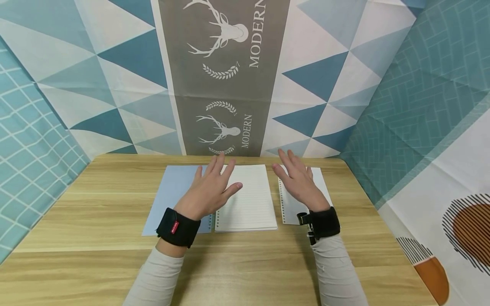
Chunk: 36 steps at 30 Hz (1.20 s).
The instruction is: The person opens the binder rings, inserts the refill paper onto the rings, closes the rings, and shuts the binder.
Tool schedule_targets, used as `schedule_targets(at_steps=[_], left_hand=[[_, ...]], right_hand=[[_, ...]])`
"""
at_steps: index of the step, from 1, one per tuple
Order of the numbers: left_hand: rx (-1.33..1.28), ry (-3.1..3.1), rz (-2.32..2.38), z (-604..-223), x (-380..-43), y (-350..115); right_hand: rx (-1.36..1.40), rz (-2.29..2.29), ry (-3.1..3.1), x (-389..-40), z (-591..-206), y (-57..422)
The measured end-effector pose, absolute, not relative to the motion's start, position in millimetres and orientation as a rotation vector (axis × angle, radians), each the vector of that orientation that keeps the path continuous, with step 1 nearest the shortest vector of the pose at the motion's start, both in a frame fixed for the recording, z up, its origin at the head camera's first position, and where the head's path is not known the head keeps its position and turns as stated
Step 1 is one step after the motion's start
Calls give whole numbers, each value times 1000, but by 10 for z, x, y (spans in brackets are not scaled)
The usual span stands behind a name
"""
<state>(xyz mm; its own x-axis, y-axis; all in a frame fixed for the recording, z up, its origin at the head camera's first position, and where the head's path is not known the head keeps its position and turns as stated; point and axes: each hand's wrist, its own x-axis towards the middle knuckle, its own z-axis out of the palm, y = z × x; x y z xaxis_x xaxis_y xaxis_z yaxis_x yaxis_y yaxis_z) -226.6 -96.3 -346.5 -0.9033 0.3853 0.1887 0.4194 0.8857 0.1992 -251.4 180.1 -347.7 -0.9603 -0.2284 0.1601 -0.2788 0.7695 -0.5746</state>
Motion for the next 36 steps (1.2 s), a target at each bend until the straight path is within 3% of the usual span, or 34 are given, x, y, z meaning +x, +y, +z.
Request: schedule_targets(at_steps=[23, 36], left_hand=[[-681, -2883, -322, -3484, -2235, -875], [-755, -2876, -225, -3506, -2174, -725]], right_hand=[[307, 1035, -2822, -2550, -3452, 2102], [104, 1045, -2833, -2563, -3464, 2356]])
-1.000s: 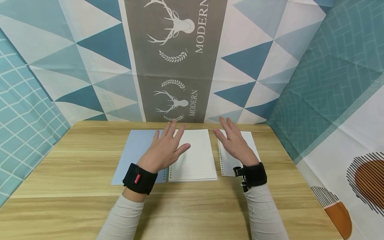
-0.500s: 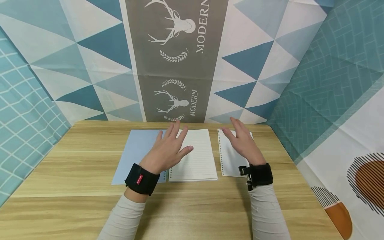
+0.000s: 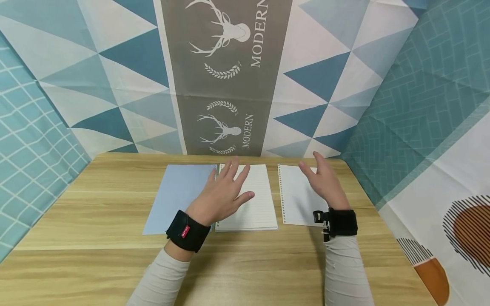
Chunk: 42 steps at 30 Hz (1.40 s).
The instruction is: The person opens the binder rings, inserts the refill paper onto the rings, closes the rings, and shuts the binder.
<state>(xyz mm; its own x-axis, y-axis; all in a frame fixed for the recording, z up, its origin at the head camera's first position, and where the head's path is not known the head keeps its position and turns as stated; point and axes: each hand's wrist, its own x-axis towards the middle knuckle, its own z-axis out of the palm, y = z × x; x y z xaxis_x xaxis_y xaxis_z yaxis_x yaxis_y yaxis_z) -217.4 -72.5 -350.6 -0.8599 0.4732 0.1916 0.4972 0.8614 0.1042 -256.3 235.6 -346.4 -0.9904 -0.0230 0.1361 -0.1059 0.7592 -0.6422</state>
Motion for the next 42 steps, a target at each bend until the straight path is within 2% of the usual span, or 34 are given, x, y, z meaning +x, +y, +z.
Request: schedule_targets(at_steps=[11, 26, 32, 42], left_hand=[[-835, -2909, -216, -3651, -2137, -558], [-903, -2940, -145, -3796, -2096, -404], [-941, -2986, -84, -3890, -2083, -316], [-997, -2981, -35, -4066, -2042, -205]], right_hand=[[-95, 1016, -2897, -2587, -3568, 2559], [-299, 629, -3051, -2623, -3855, 2767], [-420, 615, -3140, -2611, -3995, 2813], [-449, 608, -3153, -2667, -4168, 2840]])
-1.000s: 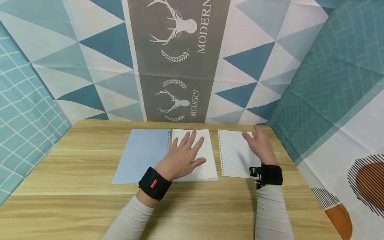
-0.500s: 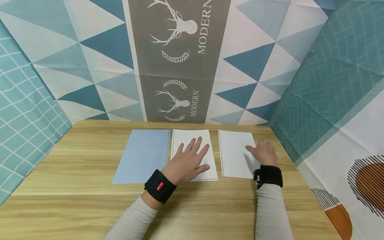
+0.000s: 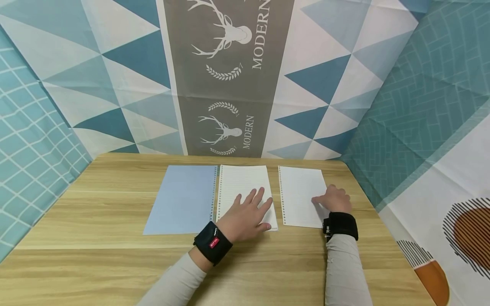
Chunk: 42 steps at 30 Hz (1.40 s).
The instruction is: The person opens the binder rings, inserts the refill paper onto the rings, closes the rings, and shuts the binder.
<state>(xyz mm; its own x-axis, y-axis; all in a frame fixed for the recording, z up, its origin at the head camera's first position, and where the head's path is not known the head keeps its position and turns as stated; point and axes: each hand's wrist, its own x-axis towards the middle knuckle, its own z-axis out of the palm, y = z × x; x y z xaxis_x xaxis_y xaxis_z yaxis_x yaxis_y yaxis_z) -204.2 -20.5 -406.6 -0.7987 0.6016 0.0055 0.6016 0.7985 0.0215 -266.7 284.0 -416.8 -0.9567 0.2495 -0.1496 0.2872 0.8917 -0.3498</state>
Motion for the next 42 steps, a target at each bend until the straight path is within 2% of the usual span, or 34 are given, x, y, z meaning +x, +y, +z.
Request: schedule_targets(at_steps=[42], left_hand=[[1126, 2940, -190, -4299, -1877, -45]], right_hand=[[481, -703, 2837, -2720, -4195, 2923]])
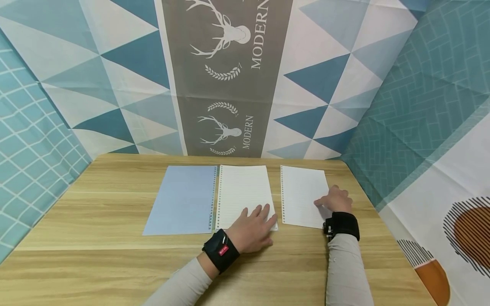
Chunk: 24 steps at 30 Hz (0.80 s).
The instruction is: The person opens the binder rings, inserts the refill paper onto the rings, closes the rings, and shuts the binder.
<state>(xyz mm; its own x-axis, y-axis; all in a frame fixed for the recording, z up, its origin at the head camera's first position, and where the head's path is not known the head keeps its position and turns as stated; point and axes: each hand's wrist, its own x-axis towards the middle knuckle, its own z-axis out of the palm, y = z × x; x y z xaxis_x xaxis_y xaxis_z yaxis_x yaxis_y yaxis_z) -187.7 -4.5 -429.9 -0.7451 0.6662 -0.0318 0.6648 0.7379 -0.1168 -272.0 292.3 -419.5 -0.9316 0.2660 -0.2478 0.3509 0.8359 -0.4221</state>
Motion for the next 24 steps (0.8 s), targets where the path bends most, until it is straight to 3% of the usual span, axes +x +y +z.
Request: schedule_targets(at_steps=[24], left_hand=[[-1103, -2952, 174, -4317, -1857, -33]], right_hand=[[425, -838, 2801, -2740, -4215, 3054]])
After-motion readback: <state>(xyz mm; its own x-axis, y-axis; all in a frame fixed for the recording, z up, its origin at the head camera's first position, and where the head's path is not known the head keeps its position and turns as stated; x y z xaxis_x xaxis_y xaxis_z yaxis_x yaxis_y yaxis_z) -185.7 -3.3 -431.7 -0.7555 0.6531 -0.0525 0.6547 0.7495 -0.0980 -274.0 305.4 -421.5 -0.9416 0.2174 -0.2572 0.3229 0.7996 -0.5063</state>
